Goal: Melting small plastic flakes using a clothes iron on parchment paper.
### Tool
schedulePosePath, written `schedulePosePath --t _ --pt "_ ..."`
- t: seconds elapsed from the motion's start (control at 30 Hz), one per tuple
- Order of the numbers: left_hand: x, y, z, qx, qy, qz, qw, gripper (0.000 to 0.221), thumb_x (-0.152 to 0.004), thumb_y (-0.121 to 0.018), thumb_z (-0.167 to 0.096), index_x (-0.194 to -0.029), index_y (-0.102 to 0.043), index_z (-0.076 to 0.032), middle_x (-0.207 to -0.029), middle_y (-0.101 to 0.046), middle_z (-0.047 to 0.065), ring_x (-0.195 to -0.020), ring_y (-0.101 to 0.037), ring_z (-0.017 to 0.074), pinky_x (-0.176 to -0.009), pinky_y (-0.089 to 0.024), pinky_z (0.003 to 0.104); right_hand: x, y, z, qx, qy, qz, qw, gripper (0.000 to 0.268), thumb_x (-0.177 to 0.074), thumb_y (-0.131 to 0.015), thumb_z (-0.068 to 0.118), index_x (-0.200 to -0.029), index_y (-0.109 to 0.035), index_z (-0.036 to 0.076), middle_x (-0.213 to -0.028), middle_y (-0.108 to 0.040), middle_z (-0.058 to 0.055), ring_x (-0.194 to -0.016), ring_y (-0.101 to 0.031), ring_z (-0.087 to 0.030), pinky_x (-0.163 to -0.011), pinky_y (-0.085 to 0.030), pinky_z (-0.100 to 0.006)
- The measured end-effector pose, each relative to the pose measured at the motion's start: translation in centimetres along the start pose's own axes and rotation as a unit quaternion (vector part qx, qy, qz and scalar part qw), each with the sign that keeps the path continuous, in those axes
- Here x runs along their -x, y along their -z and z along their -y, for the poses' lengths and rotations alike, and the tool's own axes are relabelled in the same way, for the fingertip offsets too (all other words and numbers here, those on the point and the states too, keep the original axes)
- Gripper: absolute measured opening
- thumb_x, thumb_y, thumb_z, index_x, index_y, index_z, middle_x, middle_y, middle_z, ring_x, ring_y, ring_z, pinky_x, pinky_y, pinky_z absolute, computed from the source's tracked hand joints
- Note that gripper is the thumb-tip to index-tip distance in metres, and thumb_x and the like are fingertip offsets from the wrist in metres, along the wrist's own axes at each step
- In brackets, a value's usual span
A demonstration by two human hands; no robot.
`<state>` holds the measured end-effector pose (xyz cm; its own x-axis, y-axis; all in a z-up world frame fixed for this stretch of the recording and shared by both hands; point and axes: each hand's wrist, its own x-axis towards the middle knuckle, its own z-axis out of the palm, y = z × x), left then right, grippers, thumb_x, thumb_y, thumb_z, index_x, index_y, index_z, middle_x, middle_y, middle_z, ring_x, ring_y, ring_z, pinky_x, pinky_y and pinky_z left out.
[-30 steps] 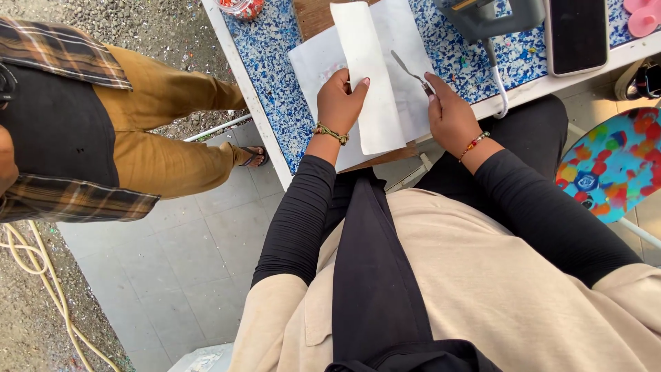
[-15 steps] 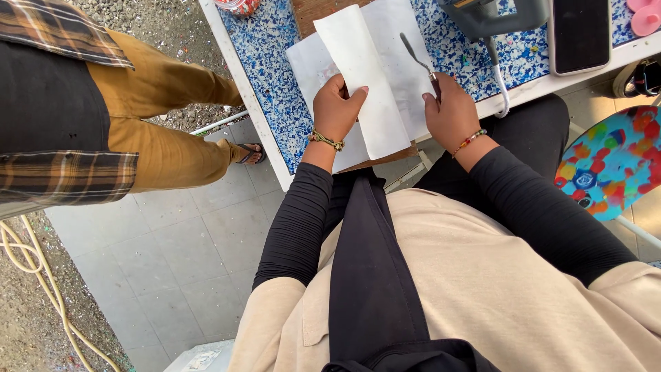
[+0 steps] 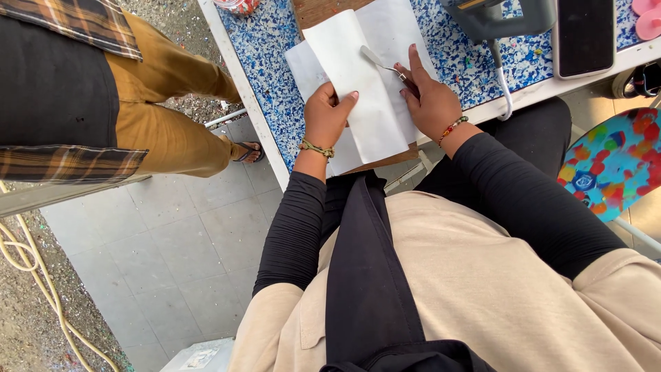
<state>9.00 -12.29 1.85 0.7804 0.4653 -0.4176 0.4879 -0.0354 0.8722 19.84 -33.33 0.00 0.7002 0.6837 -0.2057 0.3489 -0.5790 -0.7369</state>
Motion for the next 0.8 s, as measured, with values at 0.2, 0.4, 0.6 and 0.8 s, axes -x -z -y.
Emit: schedulePosePath --t 0.2,0.4,0.6,0.8 --pt "0.6 8.9 3.5 0.193 -0.026 -0.081 0.978 0.019 -0.087 -0.079 -0.005 -0.103 -0.071 0.001 -0.098 -0.077 0.007 -0.084 -0.070 0.0099 -0.077 -0.055 0.024 -0.2 -0.7 -0.5 0.025 0.001 -0.025 0.999 0.084 -0.103 -0.060 0.013 -0.164 -0.002 0.006 -0.140 -0.070 -0.003 -0.085 -0.073 -0.032 -0.067 -0.059 -0.041" --pt "2.6 14.2 8.5 0.196 -0.001 -0.126 0.972 0.014 -0.092 -0.080 -0.004 -0.097 -0.068 0.001 -0.092 -0.074 0.008 -0.077 -0.064 0.0097 -0.072 -0.052 0.025 -0.1 -0.6 0.5 0.068 -0.083 0.014 0.994 0.083 -0.107 -0.060 0.015 -0.169 -0.004 0.009 -0.128 -0.072 -0.009 -0.088 -0.072 -0.034 -0.073 -0.058 -0.043" --pt "4.8 11.6 6.6 0.225 0.121 -0.097 0.962 0.012 -0.088 -0.075 -0.011 -0.095 -0.069 -0.004 -0.089 -0.074 0.003 -0.073 -0.068 0.0098 -0.063 -0.053 0.027 2.7 0.9 2.5 -0.020 0.098 -0.082 0.992 0.065 -0.105 -0.065 0.012 -0.163 -0.036 0.007 -0.129 -0.070 -0.018 -0.104 -0.072 -0.033 -0.085 -0.058 -0.041" --pt "5.8 9.1 5.9 0.230 0.033 0.000 0.973 0.041 -0.085 -0.086 -0.011 -0.120 -0.067 -0.004 -0.107 -0.075 0.006 -0.091 -0.072 0.0114 -0.076 -0.060 0.026 8.2 1.7 7.0 0.011 0.012 0.111 0.994 0.029 -0.106 -0.052 0.017 -0.129 -0.055 0.000 -0.089 -0.069 -0.023 -0.069 -0.069 -0.037 -0.061 -0.055 -0.046"
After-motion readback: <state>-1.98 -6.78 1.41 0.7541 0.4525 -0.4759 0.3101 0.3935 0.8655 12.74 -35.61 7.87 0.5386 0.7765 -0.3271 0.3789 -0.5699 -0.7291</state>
